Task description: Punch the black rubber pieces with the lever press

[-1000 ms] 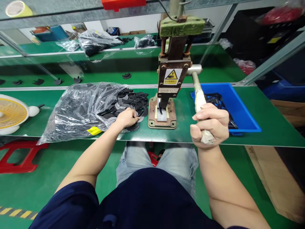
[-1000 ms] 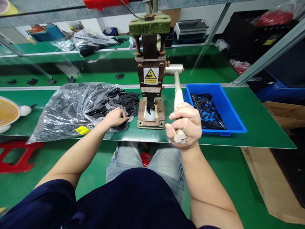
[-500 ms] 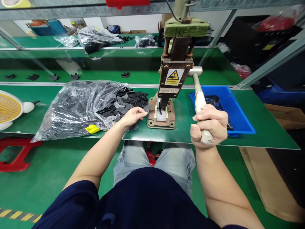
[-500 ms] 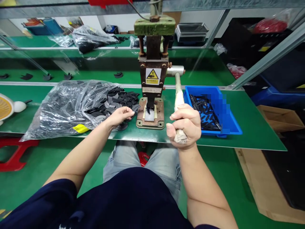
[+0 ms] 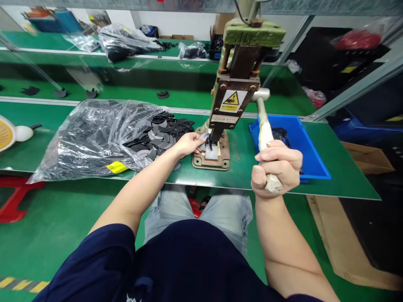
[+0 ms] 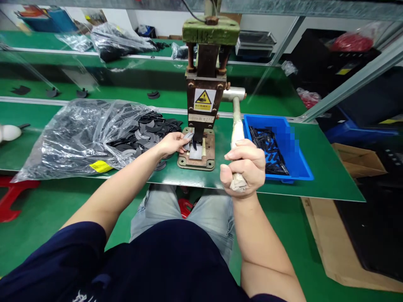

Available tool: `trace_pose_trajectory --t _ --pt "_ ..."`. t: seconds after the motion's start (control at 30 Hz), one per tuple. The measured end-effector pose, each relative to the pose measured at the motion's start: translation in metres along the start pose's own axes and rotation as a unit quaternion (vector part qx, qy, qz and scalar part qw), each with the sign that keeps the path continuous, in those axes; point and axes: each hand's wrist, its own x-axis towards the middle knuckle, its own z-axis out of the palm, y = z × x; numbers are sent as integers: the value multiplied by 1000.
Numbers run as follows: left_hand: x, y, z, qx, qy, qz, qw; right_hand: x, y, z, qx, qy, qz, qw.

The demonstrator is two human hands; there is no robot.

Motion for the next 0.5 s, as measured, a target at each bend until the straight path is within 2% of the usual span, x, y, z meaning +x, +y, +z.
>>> trace_pose_trajectory --t 0.27,0.5 --pt "5 6 -3 64 -13 11 998 0 -1 -1 -3 -24 9 1000" --pt "7 12 -4 70 -17 10 997 0 -3 1 14 -6 17 1000"
